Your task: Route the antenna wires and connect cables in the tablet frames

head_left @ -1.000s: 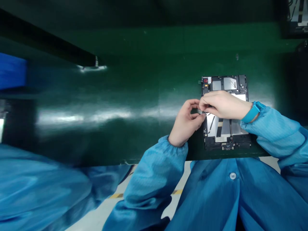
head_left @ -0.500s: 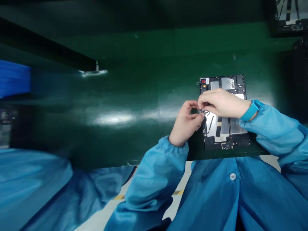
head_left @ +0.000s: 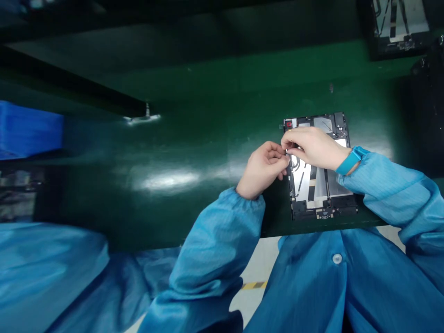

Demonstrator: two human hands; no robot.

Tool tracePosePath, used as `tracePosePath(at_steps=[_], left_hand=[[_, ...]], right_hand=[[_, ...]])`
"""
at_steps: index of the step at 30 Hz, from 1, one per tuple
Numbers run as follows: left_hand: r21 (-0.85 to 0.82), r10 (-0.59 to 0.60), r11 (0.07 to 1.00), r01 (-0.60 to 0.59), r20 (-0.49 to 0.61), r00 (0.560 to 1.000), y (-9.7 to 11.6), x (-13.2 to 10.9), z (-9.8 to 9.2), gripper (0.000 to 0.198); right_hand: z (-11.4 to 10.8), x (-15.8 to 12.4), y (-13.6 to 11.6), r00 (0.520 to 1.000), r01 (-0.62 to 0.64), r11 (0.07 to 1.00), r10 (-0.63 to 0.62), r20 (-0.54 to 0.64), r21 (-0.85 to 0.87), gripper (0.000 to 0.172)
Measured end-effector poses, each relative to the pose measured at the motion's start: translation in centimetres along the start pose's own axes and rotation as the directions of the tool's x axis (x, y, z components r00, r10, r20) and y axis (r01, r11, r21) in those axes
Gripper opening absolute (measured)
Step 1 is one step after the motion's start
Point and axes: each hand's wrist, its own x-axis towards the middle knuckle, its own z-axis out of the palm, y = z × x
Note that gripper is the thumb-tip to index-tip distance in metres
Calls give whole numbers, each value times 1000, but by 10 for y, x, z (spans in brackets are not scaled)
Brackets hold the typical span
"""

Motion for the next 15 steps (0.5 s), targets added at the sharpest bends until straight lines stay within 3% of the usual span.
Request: tracePosePath(at_steps=[15], left_hand=[[-34,-14,999,15,36,999,-1,1,-5,29]], right_hand=[[0,2,-1,1000,-17,999,17,7,36,16]])
